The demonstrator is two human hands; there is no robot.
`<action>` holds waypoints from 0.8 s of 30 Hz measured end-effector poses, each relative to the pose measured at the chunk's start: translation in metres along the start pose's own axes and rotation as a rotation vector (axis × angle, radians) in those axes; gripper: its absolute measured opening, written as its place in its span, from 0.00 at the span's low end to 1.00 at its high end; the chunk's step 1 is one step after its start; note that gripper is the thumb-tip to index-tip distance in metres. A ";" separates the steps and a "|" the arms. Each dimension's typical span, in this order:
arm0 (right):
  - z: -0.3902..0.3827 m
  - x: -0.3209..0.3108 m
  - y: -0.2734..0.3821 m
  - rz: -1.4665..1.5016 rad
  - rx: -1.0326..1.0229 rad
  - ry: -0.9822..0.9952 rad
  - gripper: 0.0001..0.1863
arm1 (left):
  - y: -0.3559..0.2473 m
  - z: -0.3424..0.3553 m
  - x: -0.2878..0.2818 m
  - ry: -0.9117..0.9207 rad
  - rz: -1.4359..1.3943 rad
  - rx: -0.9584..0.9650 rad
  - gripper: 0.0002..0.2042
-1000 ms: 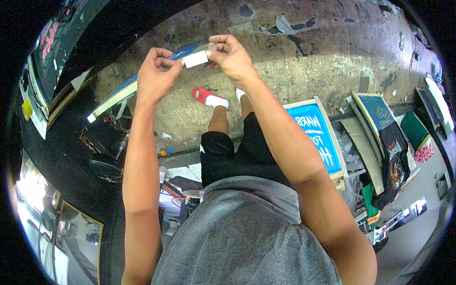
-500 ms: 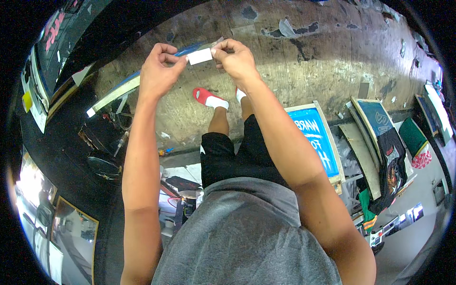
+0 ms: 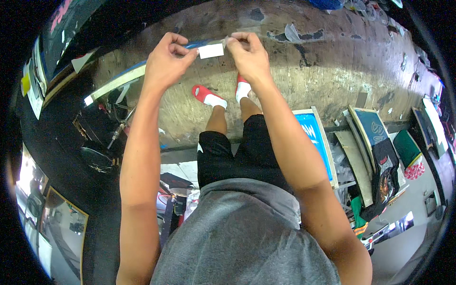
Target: The person applies tape to the edges of a screen printing frame and then positions the frame onto a printing press over a black shirt.
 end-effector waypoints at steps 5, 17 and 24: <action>-0.006 0.032 0.009 -0.281 0.004 0.114 0.29 | -0.005 -0.003 -0.004 -0.042 0.038 0.046 0.21; -0.002 0.035 0.010 -0.226 -0.002 0.123 0.28 | -0.008 -0.003 -0.002 -0.082 0.174 0.122 0.19; -0.003 0.032 0.010 -0.275 0.024 0.111 0.28 | -0.006 -0.005 -0.003 -0.069 0.127 0.134 0.20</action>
Point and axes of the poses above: each hand's wrist, its own z-axis towards the middle knuckle, its own x-axis out of the palm, y = z × x, the point moved 9 cm from there along z, towards the middle knuckle, and after that the axes turned 12 degrees about y, right-handed, at the moved point
